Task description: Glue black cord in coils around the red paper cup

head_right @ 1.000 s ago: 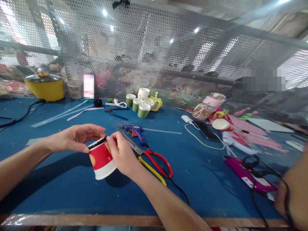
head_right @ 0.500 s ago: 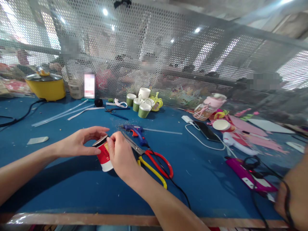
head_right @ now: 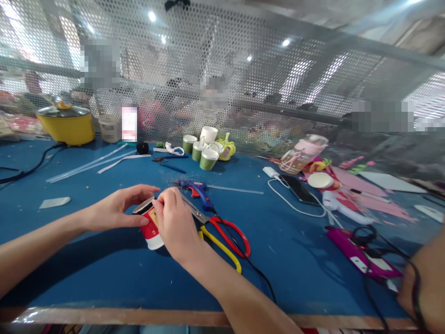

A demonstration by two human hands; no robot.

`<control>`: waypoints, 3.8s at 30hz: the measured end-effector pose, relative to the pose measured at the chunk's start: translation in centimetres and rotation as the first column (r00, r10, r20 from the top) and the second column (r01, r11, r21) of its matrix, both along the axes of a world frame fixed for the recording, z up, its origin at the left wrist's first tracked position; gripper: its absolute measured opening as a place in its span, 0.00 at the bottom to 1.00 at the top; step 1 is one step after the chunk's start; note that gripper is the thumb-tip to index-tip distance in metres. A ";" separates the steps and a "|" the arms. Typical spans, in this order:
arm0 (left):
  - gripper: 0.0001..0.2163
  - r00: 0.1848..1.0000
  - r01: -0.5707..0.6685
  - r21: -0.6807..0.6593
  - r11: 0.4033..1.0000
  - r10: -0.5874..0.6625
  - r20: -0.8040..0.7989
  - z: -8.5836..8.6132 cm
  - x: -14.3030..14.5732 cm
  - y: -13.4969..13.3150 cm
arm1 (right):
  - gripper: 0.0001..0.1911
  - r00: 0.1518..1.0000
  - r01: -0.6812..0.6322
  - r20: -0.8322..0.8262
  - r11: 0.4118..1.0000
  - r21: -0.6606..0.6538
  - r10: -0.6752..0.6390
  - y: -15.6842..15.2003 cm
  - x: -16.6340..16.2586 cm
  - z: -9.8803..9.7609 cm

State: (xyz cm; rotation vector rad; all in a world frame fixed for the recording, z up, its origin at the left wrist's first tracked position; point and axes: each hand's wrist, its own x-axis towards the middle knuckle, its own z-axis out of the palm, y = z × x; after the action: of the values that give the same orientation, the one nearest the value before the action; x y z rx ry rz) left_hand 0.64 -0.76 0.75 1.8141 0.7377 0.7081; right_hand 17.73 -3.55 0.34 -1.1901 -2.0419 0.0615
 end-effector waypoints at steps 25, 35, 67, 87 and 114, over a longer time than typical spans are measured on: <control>0.27 1.000 -0.008 -0.015 1.000 0.008 0.020 0.0 0.0 -0.2 | 0.08 0.999 0.016 -0.050 1.000 -0.025 -0.018 0.1 -0.2 -0.5; 0.21 0.995 -0.101 -0.020 0.995 0.101 -0.013 0.6 0.5 -0.9 | 0.08 1.000 -0.002 -0.028 0.999 0.039 0.003 -0.6 -0.7 -0.6; 0.23 0.924 -0.368 0.269 0.890 0.383 -0.003 -0.2 -1.8 2.2 | 0.14 0.970 -0.165 -0.040 0.523 -0.836 0.241 -1.4 3.7 6.6; 0.23 0.995 -0.097 0.219 0.971 0.094 0.024 -0.6 -1.3 1.3 | 0.05 0.874 0.486 0.277 0.716 -0.501 -0.399 7.9 7.9 -0.7; 0.21 0.978 -0.183 0.090 0.979 0.171 0.121 -1.0 -1.3 2.4 | 0.11 0.972 -0.044 -0.209 0.794 -0.607 -0.106 0.0 4.4 4.1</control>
State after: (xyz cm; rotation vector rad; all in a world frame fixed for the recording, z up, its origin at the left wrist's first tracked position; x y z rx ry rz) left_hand -0.66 1.62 -0.28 1.7967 0.8078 0.9725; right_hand 22.13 -3.57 4.45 -1.5119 -1.8346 0.8683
